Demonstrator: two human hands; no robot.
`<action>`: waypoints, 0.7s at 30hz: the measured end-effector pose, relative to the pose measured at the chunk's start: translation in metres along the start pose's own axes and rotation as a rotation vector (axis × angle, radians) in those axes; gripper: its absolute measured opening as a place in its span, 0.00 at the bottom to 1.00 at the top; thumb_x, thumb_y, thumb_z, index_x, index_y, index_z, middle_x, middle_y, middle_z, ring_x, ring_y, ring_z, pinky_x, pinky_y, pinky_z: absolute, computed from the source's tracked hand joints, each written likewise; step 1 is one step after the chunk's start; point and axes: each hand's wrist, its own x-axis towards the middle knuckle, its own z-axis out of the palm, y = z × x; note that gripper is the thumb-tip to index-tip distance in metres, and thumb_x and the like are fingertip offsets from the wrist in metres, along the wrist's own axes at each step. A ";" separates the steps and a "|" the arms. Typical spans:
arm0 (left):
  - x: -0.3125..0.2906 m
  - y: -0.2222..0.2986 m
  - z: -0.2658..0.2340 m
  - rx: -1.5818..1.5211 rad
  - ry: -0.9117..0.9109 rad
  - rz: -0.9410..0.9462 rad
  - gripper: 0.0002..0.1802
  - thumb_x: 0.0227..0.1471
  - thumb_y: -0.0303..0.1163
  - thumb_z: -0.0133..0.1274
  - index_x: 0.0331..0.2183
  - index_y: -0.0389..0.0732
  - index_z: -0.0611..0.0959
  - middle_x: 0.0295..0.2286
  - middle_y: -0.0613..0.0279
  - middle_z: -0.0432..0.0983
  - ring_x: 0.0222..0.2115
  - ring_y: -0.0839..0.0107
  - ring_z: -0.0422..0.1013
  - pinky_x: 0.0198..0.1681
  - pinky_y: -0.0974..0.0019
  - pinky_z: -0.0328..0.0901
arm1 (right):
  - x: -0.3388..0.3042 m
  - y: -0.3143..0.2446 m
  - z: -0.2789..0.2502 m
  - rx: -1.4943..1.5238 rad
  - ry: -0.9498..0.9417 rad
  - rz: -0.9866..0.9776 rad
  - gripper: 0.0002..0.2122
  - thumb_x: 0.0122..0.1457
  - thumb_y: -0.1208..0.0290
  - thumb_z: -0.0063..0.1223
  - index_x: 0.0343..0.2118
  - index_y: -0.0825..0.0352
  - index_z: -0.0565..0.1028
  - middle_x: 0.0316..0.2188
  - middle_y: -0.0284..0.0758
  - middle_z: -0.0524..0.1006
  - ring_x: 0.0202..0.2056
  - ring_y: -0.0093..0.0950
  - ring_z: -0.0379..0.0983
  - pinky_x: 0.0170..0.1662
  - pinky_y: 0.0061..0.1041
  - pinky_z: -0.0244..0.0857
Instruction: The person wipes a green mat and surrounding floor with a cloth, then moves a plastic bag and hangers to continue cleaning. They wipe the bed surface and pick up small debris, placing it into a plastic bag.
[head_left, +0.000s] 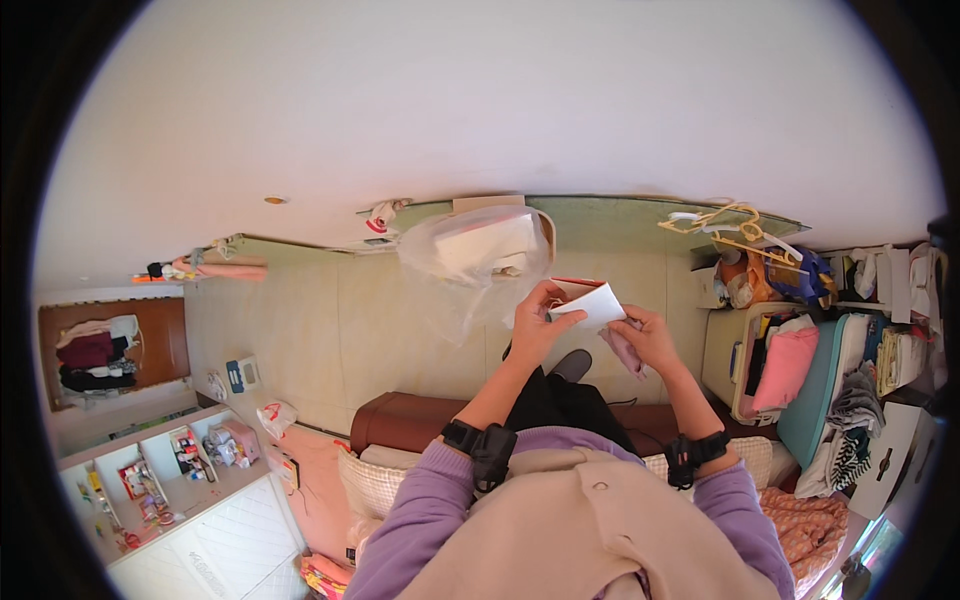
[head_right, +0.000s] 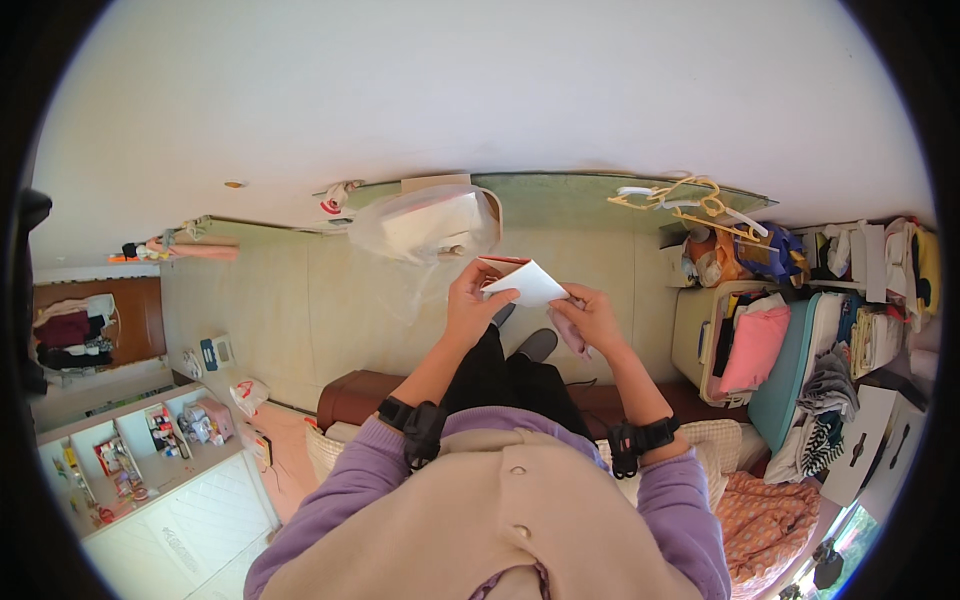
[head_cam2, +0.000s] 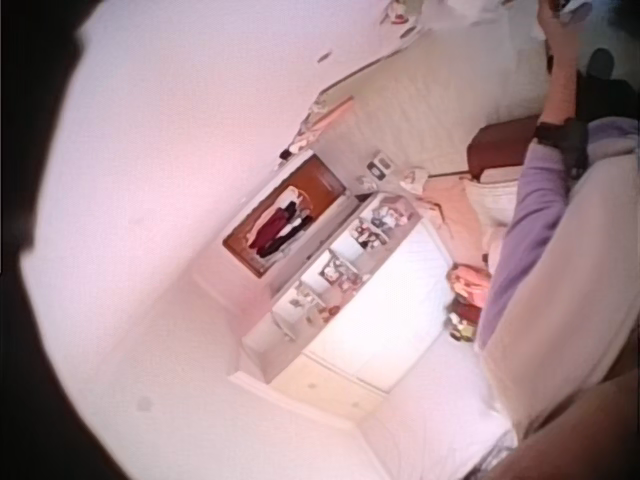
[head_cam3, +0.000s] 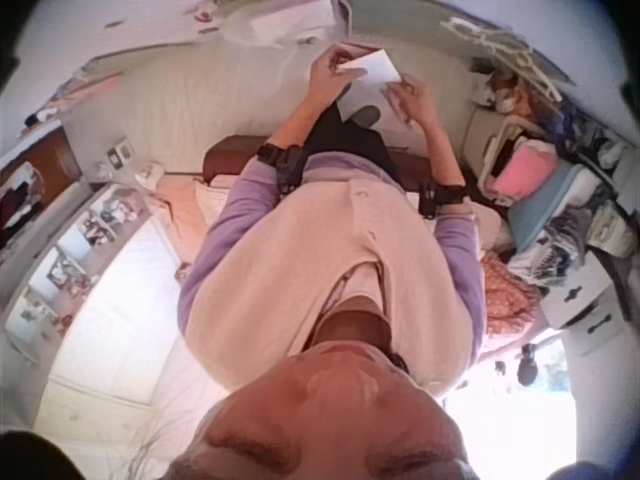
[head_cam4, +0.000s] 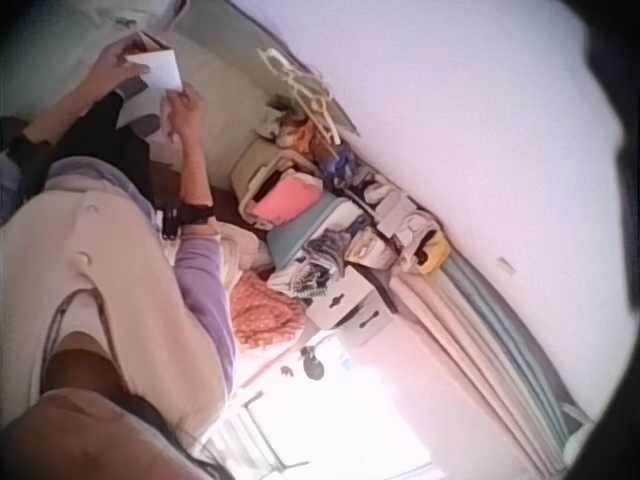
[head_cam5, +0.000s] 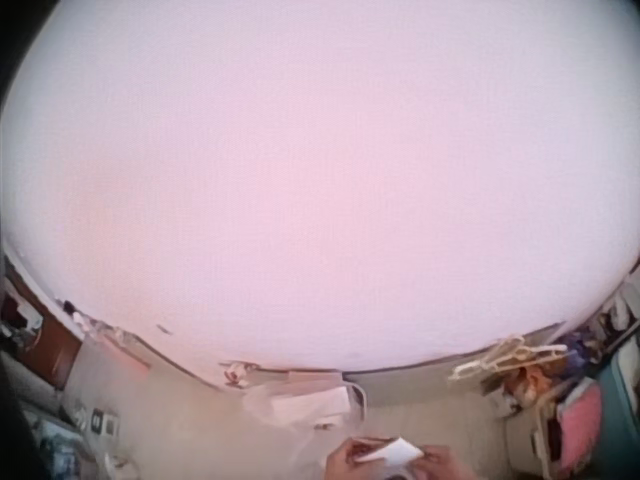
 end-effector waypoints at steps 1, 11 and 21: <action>-0.002 0.004 -0.003 0.017 -0.039 0.005 0.21 0.43 0.16 0.61 0.42 0.35 0.76 0.40 0.61 0.75 0.39 0.75 0.70 0.44 0.67 0.67 | 0.004 0.000 0.003 -0.004 0.027 -0.034 0.12 0.54 0.78 0.57 0.43 0.70 0.78 0.30 0.30 0.79 0.30 0.17 0.70 0.34 0.18 0.65; -0.023 -0.003 -0.065 0.211 0.313 0.010 0.17 0.46 0.19 0.57 0.41 0.38 0.79 0.41 0.63 0.75 0.35 0.75 0.70 0.36 0.72 0.66 | 0.029 -0.029 0.017 -0.323 0.047 -0.196 0.12 0.52 0.78 0.59 0.41 0.68 0.79 0.29 0.34 0.76 0.32 0.26 0.72 0.36 0.24 0.64; 0.013 0.008 -0.175 -0.006 0.176 -0.294 0.22 0.47 0.17 0.43 0.45 0.39 0.79 0.47 0.63 0.74 0.42 0.73 0.67 0.44 0.70 0.62 | 0.024 -0.100 0.061 -0.867 -0.230 -0.343 0.09 0.53 0.64 0.57 0.29 0.65 0.78 0.24 0.38 0.75 0.28 0.40 0.72 0.31 0.35 0.65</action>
